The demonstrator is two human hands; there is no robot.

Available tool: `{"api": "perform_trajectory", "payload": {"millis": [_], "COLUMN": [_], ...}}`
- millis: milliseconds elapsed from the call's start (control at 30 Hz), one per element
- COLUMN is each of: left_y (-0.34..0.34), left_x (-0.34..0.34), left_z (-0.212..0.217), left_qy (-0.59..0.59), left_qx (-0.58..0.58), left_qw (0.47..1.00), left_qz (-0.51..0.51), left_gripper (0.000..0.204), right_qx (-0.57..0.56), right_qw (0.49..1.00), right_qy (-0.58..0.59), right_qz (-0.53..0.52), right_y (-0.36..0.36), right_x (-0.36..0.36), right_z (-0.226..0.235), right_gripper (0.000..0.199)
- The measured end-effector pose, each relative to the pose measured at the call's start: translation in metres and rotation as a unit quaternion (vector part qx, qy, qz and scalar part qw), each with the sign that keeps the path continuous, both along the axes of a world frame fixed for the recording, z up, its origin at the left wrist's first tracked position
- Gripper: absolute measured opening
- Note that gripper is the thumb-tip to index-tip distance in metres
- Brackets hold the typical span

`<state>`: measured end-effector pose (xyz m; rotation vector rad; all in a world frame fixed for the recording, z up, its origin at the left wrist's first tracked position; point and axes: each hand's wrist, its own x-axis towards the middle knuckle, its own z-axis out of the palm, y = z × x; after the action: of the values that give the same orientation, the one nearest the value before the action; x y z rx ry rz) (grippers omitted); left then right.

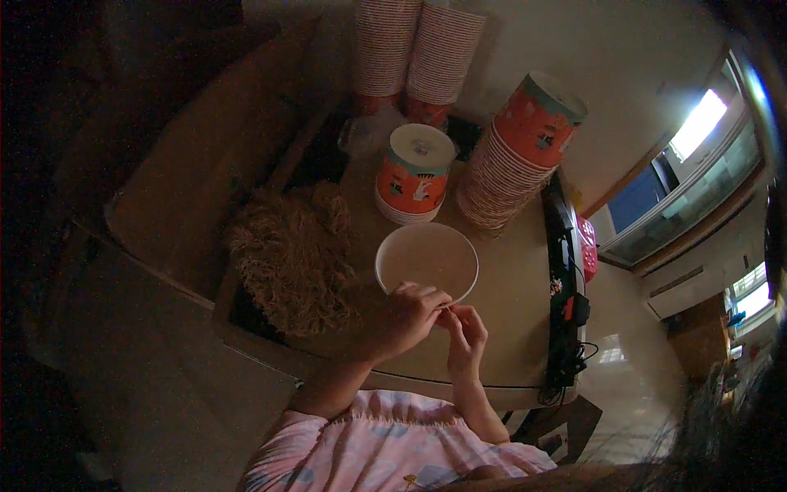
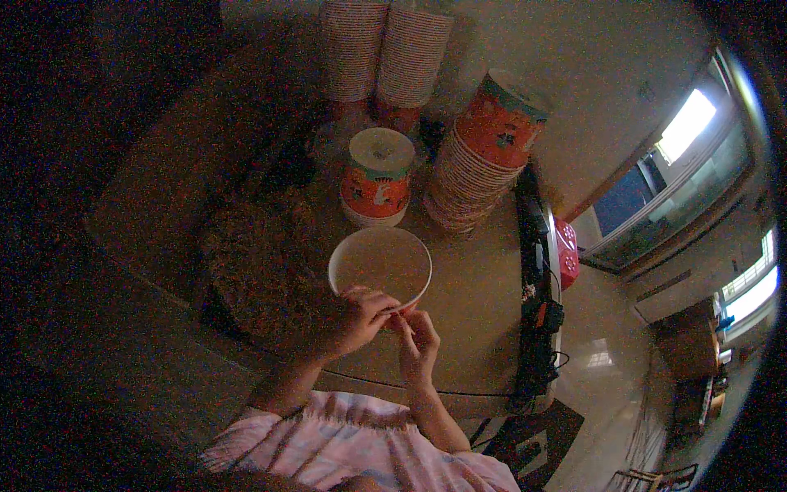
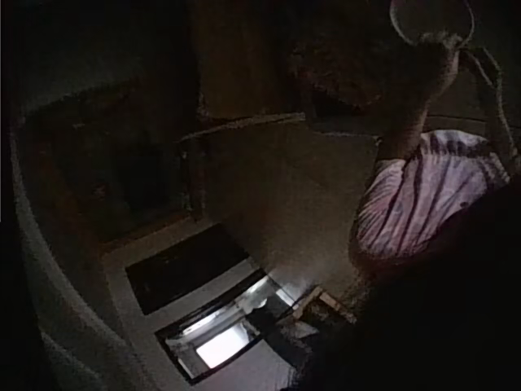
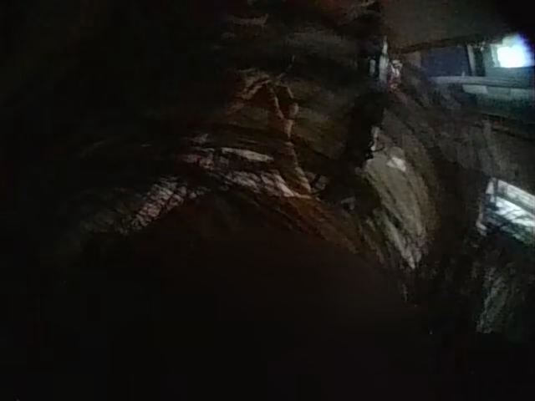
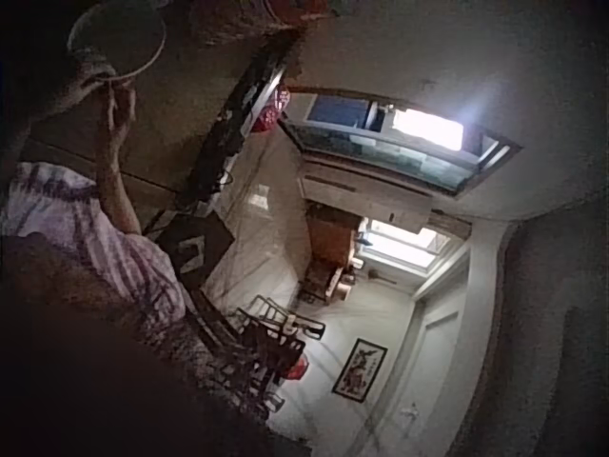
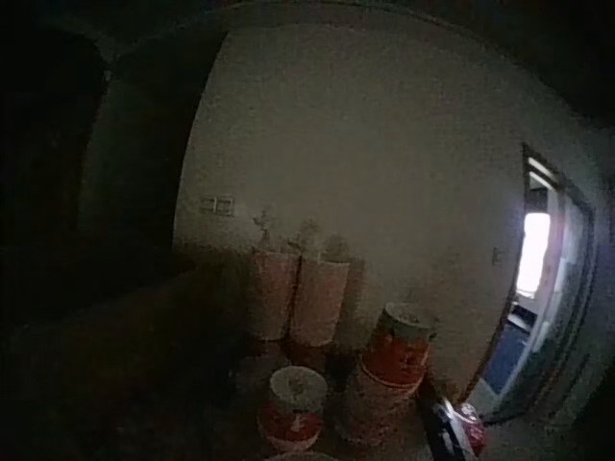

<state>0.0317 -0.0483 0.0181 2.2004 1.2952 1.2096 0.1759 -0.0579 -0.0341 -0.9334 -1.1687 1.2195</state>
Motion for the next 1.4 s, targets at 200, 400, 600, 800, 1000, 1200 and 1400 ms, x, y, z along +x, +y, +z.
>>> {"api": "perform_trajectory", "payload": {"millis": [200, 400, 600, 800, 1000, 1200, 1400], "left_y": [0.002, 0.003, 0.005, 0.004, 0.005, 0.005, 0.005], "left_x": [0.003, 0.004, 0.007, 0.009, 0.011, 0.011, 0.012], "left_z": [-0.005, -0.004, -0.006, -0.005, -0.01, -0.01, -0.01], "left_qy": [0.002, 0.009, 0.027, 0.03, 0.023, 0.031, 0.032], "left_qx": [0.008, 0.004, -0.003, -0.006, -0.019, -0.011, -0.014], "left_qw": [1.0, 1.0, 1.0, 0.999, 0.999, 0.999, 0.999], "left_qz": [-0.006, -0.006, -0.012, -0.013, -0.015, -0.014, -0.014], "left_gripper": [0.008, 0.008, 0.01, 0.012, 0.012, 0.013, 0.014], "right_qx": [0.004, 0.0, -0.005, -0.012, -0.009, -0.013, -0.013], "right_qw": [1.0, 1.0, 0.999, 0.999, 0.999, 0.999, 0.998], "right_qy": [-0.026, -0.01, -0.017, -0.027, -0.017, -0.001, -0.003], "right_qz": [-0.01, -0.023, -0.029, -0.033, -0.038, -0.051, -0.06], "right_y": [0.001, 0.0, 0.003, 0.004, 0.002, 0.001, 0.0], "right_x": [0.005, 0.002, 0.006, 0.009, 0.008, 0.005, 0.005], "right_z": [-0.006, 0.001, -0.006, -0.013, -0.007, -0.005, -0.003], "right_gripper": [0.007, 0.008, 0.01, 0.01, 0.011, 0.011, 0.011]}}
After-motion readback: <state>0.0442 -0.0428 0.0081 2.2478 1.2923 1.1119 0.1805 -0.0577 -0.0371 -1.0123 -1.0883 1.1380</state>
